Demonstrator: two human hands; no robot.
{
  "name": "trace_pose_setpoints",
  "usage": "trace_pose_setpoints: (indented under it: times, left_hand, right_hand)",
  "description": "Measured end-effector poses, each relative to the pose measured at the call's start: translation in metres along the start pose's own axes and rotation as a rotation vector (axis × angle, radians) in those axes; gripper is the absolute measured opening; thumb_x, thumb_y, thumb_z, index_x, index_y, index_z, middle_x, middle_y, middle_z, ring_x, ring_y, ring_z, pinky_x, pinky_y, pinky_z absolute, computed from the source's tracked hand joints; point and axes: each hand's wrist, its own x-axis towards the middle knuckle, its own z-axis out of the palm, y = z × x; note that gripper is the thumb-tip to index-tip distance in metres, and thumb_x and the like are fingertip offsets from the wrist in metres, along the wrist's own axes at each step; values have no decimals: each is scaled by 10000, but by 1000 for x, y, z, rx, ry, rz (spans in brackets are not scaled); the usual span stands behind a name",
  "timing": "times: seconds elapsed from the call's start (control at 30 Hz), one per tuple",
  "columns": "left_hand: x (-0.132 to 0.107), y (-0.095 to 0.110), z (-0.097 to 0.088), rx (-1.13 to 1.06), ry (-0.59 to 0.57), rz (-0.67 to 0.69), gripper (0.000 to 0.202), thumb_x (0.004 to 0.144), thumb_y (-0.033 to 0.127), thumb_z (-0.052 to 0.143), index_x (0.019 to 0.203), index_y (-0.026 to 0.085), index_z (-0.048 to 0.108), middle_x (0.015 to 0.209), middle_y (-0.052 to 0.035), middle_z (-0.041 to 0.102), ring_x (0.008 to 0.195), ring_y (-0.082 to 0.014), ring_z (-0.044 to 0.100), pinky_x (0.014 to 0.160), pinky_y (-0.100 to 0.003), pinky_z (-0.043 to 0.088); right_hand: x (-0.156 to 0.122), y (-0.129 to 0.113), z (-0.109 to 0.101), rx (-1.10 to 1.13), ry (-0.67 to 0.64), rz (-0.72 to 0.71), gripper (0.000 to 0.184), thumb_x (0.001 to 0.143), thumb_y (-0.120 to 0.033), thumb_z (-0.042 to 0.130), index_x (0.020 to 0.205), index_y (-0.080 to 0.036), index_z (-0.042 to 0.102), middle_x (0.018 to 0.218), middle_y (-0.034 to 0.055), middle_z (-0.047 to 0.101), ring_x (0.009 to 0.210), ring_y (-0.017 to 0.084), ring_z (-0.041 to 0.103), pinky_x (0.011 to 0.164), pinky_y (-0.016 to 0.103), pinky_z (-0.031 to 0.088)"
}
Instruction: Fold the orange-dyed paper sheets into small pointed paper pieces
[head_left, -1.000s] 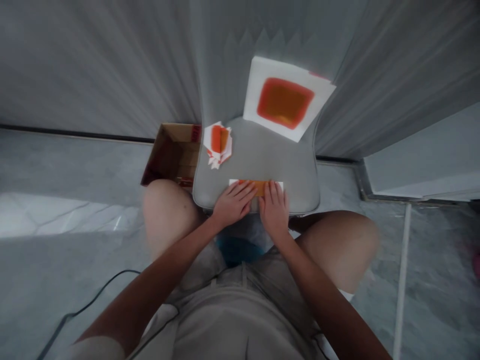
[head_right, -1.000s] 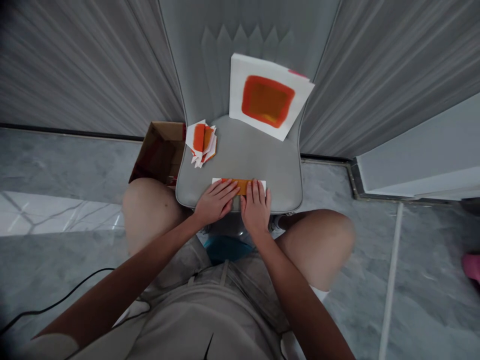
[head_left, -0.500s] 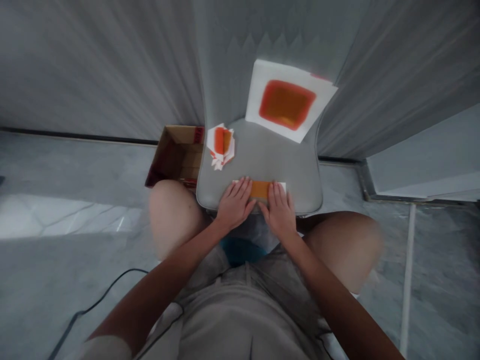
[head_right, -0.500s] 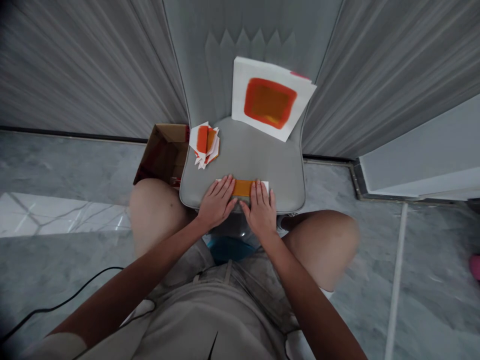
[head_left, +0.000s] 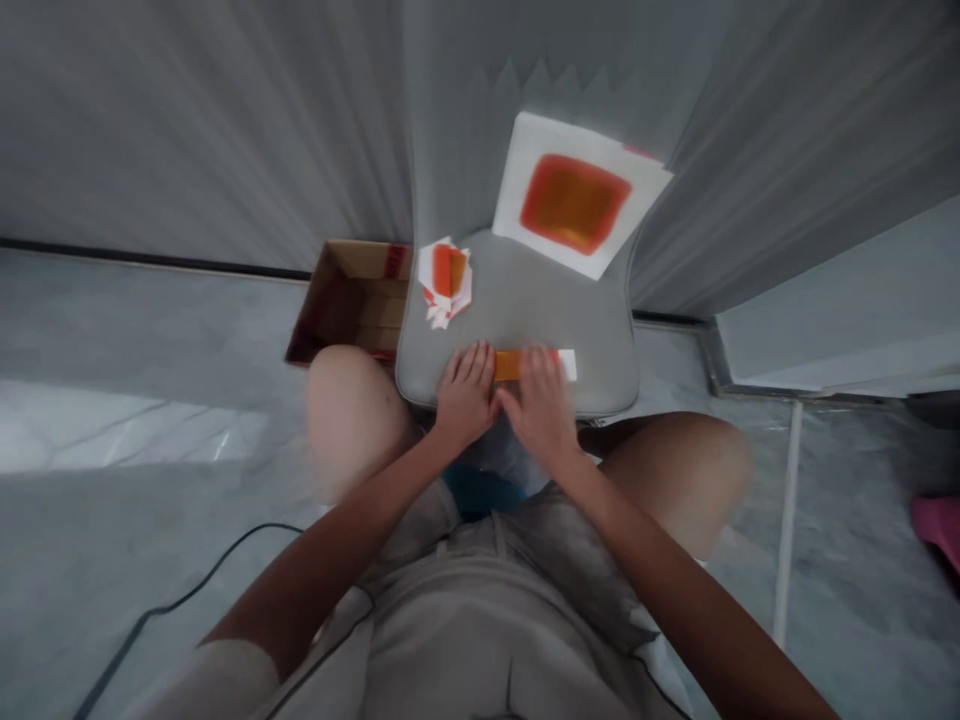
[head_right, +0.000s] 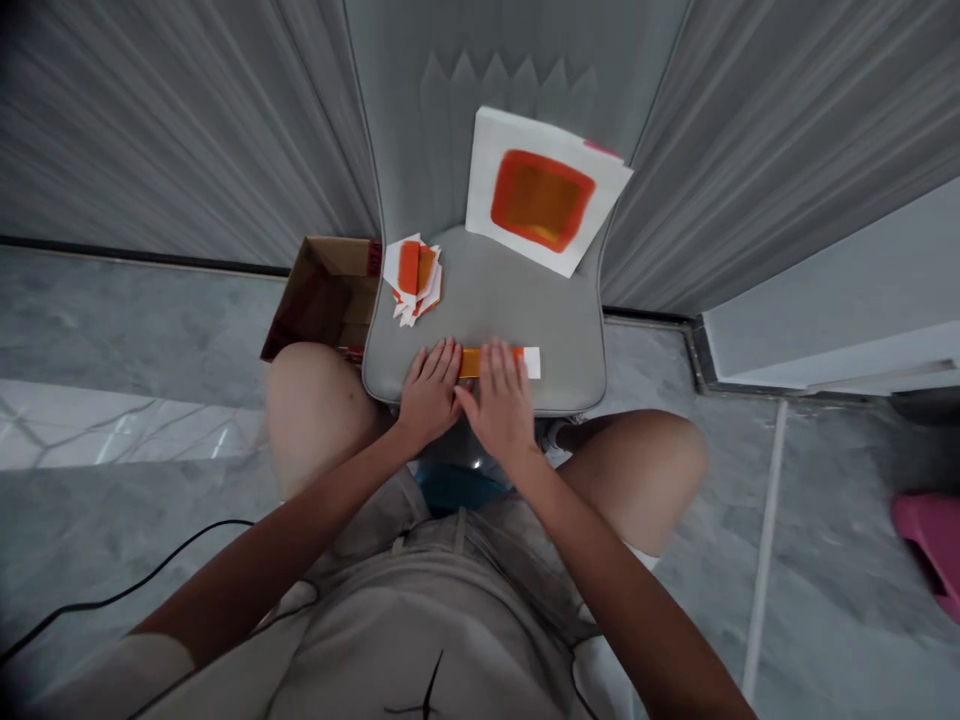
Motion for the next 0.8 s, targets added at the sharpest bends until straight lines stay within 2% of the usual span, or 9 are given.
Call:
trace_pose_setpoints:
  times: [0.1,0.17,0.33,0.43,0.5,0.63,0.8]
  left_hand:
    - [-2,0,0,20,-29,3,715,1022,341,428,1678,127,240,1676,-174,379,1584,-325,323,1302,-576,231]
    - [-2,2,-1,44,-50,-5,719,1005,344,436,1660,91,280,1665,-187,395,1585,-325,321,1309,-559,218]
    - [-1,6,-5,94,-95,-26,857,965,523,495,1627,13,304,1664,-235,375,1579,-352,323,1310,-555,220]
    - [-1,7,-8,107,-94,-34,905,977,643,455,1613,12,331,1657,-239,388,1571,-354,339,1313,-547,213]
    - [-2,7,-11,104,-89,-35,894,997,670,415,1604,16,355,1651,-235,401,1568,-345,349,1319,-533,206]
    - [-1,10,-15,92,-92,-54,848,1034,651,374,1608,27,357,1650,-222,407,1572,-326,345,1320,-529,208]
    - [6,11,-11,78,-89,-125,691,1091,516,307,1609,65,374,1658,-186,408,1586,-281,326,1323,-514,215]
  right_hand:
    - [16,-14,15,67,-89,-88,762,1087,-572,287,1637,-44,309,1680,209,371,1603,295,259,1316,526,170]
    - [19,-11,24,102,-119,-86,781,1082,-593,275,1630,-39,319,1670,215,386,1593,295,285,1306,528,199]
    - [2,25,29,94,-110,-69,848,1071,-645,217,1624,-8,312,1665,246,375,1594,305,283,1294,545,222]
    - [-13,46,23,21,-92,1,868,1062,-667,207,1635,-22,297,1679,246,346,1593,327,278,1284,564,228]
    - [-21,55,19,-25,-74,57,872,1058,-672,212,1641,-27,286,1681,250,341,1587,339,288,1277,572,234]
    - [-27,58,15,-72,-66,113,908,1054,-680,189,1636,12,269,1673,263,347,1575,344,306,1276,555,233]
    - [-23,52,16,-63,-61,139,965,1035,-717,204,1632,40,249,1679,279,322,1592,338,253,1285,542,195]
